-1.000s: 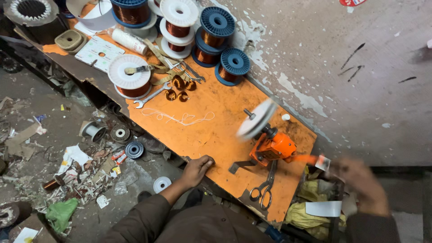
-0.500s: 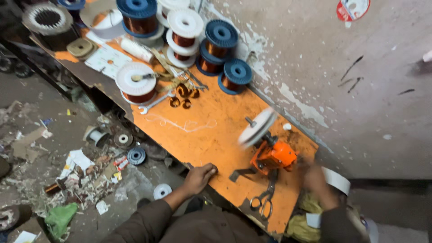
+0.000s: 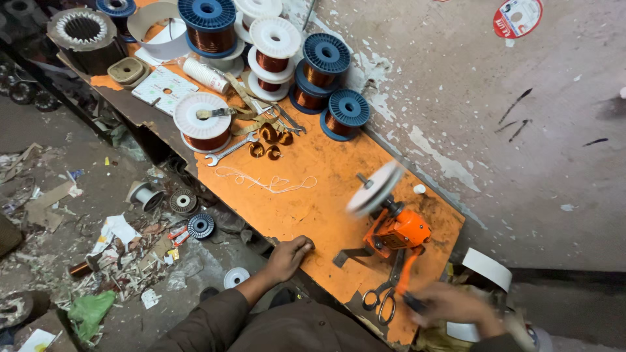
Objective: The person operates a bench grinder to smooth a small metal piece, then ties a white string around a copper coil and secures it with a knot. The person uses scissors to cut the string and places the coil on a white card.
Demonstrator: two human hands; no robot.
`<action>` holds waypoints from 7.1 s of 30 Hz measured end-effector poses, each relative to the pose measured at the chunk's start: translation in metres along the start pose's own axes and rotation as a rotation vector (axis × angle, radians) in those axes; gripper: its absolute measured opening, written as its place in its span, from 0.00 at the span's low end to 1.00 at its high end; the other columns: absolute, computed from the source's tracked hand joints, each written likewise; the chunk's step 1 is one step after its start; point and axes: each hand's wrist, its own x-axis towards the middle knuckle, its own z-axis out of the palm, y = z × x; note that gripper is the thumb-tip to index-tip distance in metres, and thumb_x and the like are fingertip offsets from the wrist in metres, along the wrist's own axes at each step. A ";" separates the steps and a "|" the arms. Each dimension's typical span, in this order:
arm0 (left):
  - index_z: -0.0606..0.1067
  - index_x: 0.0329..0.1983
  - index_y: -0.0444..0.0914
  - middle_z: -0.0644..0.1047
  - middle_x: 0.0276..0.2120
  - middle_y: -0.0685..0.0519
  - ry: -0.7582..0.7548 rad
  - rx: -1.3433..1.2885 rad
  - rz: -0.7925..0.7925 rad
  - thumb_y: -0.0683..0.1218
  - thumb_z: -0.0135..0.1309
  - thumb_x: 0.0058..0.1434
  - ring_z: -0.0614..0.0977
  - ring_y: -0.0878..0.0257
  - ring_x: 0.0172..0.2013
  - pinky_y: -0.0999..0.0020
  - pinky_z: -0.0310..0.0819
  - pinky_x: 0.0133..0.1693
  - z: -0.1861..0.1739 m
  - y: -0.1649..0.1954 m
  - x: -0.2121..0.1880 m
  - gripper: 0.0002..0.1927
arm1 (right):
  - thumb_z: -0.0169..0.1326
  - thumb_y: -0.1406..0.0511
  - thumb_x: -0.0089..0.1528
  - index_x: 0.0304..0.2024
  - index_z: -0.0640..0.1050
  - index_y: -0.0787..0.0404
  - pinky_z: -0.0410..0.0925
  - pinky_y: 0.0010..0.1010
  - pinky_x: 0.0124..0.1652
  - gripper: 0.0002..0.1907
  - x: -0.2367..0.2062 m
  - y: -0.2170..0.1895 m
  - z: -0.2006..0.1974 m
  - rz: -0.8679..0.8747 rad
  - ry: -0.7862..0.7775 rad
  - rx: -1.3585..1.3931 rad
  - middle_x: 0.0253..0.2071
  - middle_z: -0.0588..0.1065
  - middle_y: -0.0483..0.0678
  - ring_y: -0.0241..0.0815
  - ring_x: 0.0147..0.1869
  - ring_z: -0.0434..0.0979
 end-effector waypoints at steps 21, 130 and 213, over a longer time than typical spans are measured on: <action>0.75 0.41 0.36 0.79 0.31 0.47 0.065 -0.065 0.101 0.47 0.47 0.72 0.81 0.59 0.33 0.64 0.74 0.36 -0.003 -0.004 0.007 0.10 | 0.61 0.77 0.55 0.49 0.79 0.79 0.67 0.58 0.49 0.18 0.005 -0.017 -0.001 -0.174 0.069 -0.001 0.49 0.78 0.72 0.67 0.53 0.75; 0.75 0.39 0.37 0.73 0.21 0.51 -0.091 -0.153 -0.070 0.50 0.46 0.73 0.76 0.64 0.23 0.65 0.71 0.29 -0.017 -0.005 0.011 0.13 | 0.64 0.66 0.54 0.45 0.85 0.70 0.72 0.49 0.41 0.18 0.031 -0.002 0.007 -0.078 0.164 -0.146 0.40 0.83 0.62 0.59 0.41 0.81; 0.75 0.40 0.37 0.78 0.28 0.42 -0.221 0.033 -0.044 0.51 0.45 0.72 0.82 0.47 0.32 0.58 0.74 0.37 -0.019 0.001 0.013 0.14 | 0.62 0.66 0.63 0.53 0.79 0.68 0.71 0.44 0.52 0.17 0.041 -0.007 -0.026 0.212 0.616 -0.136 0.48 0.80 0.59 0.55 0.55 0.80</action>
